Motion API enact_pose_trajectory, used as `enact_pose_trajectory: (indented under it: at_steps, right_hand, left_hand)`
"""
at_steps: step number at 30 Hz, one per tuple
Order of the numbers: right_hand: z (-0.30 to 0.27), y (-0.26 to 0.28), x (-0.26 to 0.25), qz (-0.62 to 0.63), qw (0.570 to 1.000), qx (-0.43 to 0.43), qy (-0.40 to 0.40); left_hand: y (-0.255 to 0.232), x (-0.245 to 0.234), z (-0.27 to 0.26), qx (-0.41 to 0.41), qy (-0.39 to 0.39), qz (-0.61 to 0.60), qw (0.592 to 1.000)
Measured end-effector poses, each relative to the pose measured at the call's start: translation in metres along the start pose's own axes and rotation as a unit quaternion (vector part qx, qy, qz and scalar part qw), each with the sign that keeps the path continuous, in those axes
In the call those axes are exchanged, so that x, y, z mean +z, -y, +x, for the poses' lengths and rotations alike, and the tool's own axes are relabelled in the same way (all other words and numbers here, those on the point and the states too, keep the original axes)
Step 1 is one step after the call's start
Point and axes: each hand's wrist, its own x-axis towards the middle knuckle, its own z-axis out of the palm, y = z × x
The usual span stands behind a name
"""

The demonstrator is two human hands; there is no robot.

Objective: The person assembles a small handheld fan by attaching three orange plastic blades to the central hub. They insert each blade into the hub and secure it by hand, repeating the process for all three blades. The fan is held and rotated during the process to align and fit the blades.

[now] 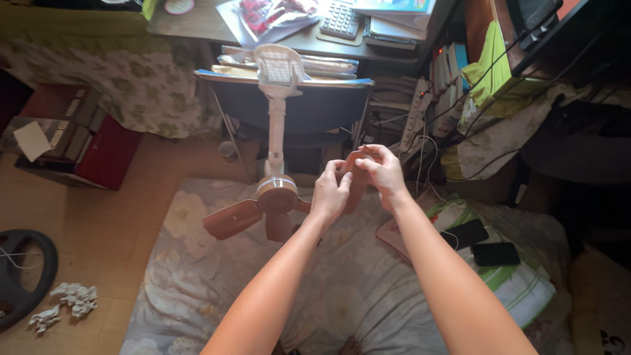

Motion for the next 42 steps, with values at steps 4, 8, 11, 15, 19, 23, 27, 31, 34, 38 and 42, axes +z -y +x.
enact_pose_trajectory:
  at_steps: [4, 8, 11, 15, 19, 23, 27, 31, 34, 38, 42]
  right_hand:
    - [-0.007, -0.027, -0.031, -0.042, 0.997, 0.029, -0.055]
    - [-0.002, -0.067, -0.055, -0.060, 0.990, 0.087, -0.091]
    - [0.008, -0.107, -0.074, -0.091, 0.982, 0.131, -0.097]
    - [0.026, -0.168, -0.088, -0.110, 0.974, 0.172, -0.097]
    - [0.034, -0.217, -0.080, -0.094, 0.977, 0.181, -0.062]
    - [0.027, -0.261, -0.053, -0.166, 0.970, 0.171, -0.047]
    - [0.035, -0.324, -0.033, -0.166, 0.974, 0.155, -0.019]
    - [0.053, -0.390, -0.016, -0.127, 0.978, 0.164, -0.028]
    - [0.067, -0.430, -0.003, -0.098, 0.979, 0.179, -0.014]
    - [0.080, -0.465, 0.017, -0.106, 0.969, 0.225, 0.008]
    - [0.096, -0.502, 0.034, -0.162, 0.957, 0.241, 0.021]
  left_hand:
    - [0.010, 0.021, -0.006, -0.029, 0.031, 0.012, 0.999]
    - [0.028, 0.041, -0.015, -0.010, 0.062, 0.033, 0.998]
    - [0.047, 0.054, -0.025, -0.001, 0.112, 0.059, 0.992]
    - [0.090, 0.071, -0.033, 0.003, 0.125, 0.073, 0.989]
    - [0.145, 0.078, -0.037, -0.067, 0.196, 0.155, 0.966]
    - [0.202, 0.070, -0.055, -0.080, 0.221, 0.160, 0.959]
    - [0.258, 0.052, -0.061, -0.044, 0.185, 0.078, 0.979]
    - [0.315, 0.042, -0.056, -0.085, 0.212, 0.189, 0.955]
    - [0.364, 0.044, -0.049, -0.055, 0.197, 0.241, 0.949]
    - [0.417, 0.042, -0.042, -0.059, 0.198, 0.291, 0.934]
    - [0.462, 0.040, -0.033, -0.062, 0.184, 0.327, 0.925]
